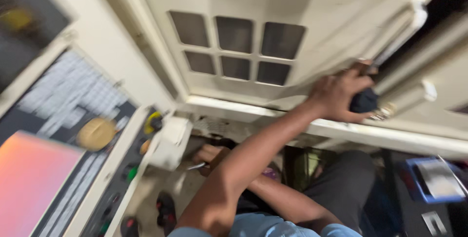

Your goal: The person sits on the floor and repeatedly wipes the lower edge of a machine door with a dark cloth. They open the door to wipe the interior, then close it and continue wiping the exterior. The person also picks up and wipes small metal parts from a nearby table before placing them back.

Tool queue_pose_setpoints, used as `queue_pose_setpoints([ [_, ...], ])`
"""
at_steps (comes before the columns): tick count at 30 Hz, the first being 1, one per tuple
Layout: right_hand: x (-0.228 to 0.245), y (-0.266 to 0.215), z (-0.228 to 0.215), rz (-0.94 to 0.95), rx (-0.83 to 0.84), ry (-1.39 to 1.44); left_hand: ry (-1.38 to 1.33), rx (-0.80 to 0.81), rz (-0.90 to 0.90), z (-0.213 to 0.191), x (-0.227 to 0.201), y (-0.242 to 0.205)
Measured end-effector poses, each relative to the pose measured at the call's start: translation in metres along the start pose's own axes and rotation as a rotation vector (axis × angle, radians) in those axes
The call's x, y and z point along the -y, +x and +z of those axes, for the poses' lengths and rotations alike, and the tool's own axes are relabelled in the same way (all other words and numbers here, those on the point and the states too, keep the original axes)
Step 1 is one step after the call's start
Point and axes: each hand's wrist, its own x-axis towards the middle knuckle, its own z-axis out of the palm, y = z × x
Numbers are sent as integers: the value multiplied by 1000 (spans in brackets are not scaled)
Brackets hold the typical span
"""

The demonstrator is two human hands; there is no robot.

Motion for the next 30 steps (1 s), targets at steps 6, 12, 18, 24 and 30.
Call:
queue_pose_setpoints([
  [6,-63,-147,-70,471,-492,-92,-308,-93,161,19,0,15],
  [12,-56,-264,-182,919,-999,-220,-364,-108,165,37,-9,26],
  [18,-42,-368,-243,964,-1474,-366,-420,-151,260,49,-22,40],
  [24,-44,-452,-257,1001,-1704,-566,-607,-91,336,59,-16,46],
  [30,-36,-479,-263,1005,-1843,-664,-637,-86,321,79,-17,52],
])
